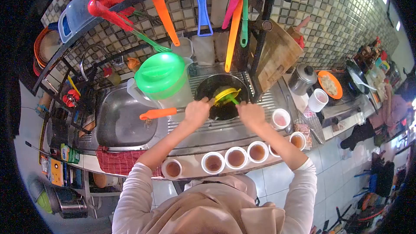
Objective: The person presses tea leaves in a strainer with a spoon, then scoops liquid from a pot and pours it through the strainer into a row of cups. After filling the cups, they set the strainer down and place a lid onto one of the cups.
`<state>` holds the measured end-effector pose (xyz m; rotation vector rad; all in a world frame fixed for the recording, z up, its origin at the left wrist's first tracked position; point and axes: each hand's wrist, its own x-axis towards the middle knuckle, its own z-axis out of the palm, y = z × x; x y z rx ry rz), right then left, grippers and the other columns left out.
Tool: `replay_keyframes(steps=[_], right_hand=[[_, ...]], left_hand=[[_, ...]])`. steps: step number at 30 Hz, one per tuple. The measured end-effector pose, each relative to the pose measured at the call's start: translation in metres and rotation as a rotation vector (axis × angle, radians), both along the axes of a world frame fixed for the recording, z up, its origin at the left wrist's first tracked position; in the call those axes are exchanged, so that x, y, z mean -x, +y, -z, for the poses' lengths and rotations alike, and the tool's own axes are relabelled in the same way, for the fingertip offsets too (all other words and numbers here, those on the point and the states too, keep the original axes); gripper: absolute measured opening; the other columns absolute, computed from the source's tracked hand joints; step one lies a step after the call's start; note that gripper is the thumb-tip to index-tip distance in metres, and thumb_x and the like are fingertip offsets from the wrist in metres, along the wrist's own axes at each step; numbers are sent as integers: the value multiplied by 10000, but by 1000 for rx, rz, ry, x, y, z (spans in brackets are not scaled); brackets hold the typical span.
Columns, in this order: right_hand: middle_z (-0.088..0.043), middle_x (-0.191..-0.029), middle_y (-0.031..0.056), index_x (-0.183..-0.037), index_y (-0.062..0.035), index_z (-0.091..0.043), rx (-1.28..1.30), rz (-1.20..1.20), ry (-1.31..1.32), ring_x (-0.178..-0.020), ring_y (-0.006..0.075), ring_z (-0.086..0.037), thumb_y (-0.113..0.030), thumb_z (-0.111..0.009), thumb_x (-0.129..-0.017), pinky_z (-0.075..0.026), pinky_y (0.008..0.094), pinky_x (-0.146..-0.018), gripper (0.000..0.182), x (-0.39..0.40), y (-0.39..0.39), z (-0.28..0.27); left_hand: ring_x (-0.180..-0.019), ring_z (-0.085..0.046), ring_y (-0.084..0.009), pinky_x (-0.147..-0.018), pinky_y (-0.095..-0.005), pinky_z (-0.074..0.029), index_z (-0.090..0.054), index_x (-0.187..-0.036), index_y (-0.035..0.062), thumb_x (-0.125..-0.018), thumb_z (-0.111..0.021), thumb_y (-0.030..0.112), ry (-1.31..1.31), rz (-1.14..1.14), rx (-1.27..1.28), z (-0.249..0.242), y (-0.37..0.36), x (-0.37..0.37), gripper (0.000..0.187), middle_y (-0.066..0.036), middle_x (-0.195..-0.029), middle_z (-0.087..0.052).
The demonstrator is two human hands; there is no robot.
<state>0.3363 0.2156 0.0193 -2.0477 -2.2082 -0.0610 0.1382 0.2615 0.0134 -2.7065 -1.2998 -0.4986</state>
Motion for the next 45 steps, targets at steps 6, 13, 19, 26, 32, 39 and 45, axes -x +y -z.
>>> replay_keyframes(steps=[6,13,19,26,32,39,45], right_hand=[[-590,-576,143,-665,-31,-606,-32,-68,-15,-552,296,-604,-298,-431,-857,-477,406,-490,373,5,2,-19],[-568,-538,148,-653,-22,-590,-41,-175,-24,-526,299,-593,-311,-449,-850,-464,401,-452,377,5,12,-1],[-574,-555,152,-638,-26,-603,-64,-161,-43,-536,310,-592,-312,-443,-853,-464,413,-464,392,5,17,-3],[-592,-592,154,-675,-32,-623,-37,-58,22,-572,328,-598,-307,-449,-840,-484,411,-516,365,-1,17,-16],[-587,-617,174,-695,-28,-607,73,-141,21,-584,353,-584,-312,-416,-864,-469,441,-527,382,-2,8,-26],[-589,-668,196,-692,-21,-612,22,-46,184,-656,366,-581,-329,-416,-854,-463,459,-596,399,-10,9,-43],[-589,-668,184,-731,-60,-622,69,-79,202,-658,369,-574,-351,-434,-840,-458,457,-607,363,-23,4,-56]], left_hand=[[-620,-609,-254,-539,-351,-500,-602,-960,108,-678,-546,62,121,-60,48,10,6,-7,291,-95,-846,-582],[-606,-622,-243,-508,-330,-500,-603,-907,49,-777,-494,111,145,-38,23,4,6,-6,180,-111,-788,-590],[-595,-619,-234,-497,-323,-498,-598,-927,49,-772,-502,112,128,-38,-5,10,3,-5,193,-102,-788,-586],[-567,-607,-222,-476,-311,-490,-595,-950,55,-740,-511,91,72,-25,-51,7,-1,-2,229,-84,-772,-565],[-558,-600,-230,-485,-311,-492,-590,-981,65,-713,-513,69,72,-39,-49,9,-1,-2,279,-84,-759,-552],[-561,-600,-231,-487,-319,-494,-570,-1016,68,-706,-504,53,-47,-27,-51,7,-2,2,318,-77,-776,-554],[-555,-588,-242,-474,-334,-486,-577,-1050,103,-715,-491,50,-81,-44,-44,7,-3,3,350,-62,-790,-570]])
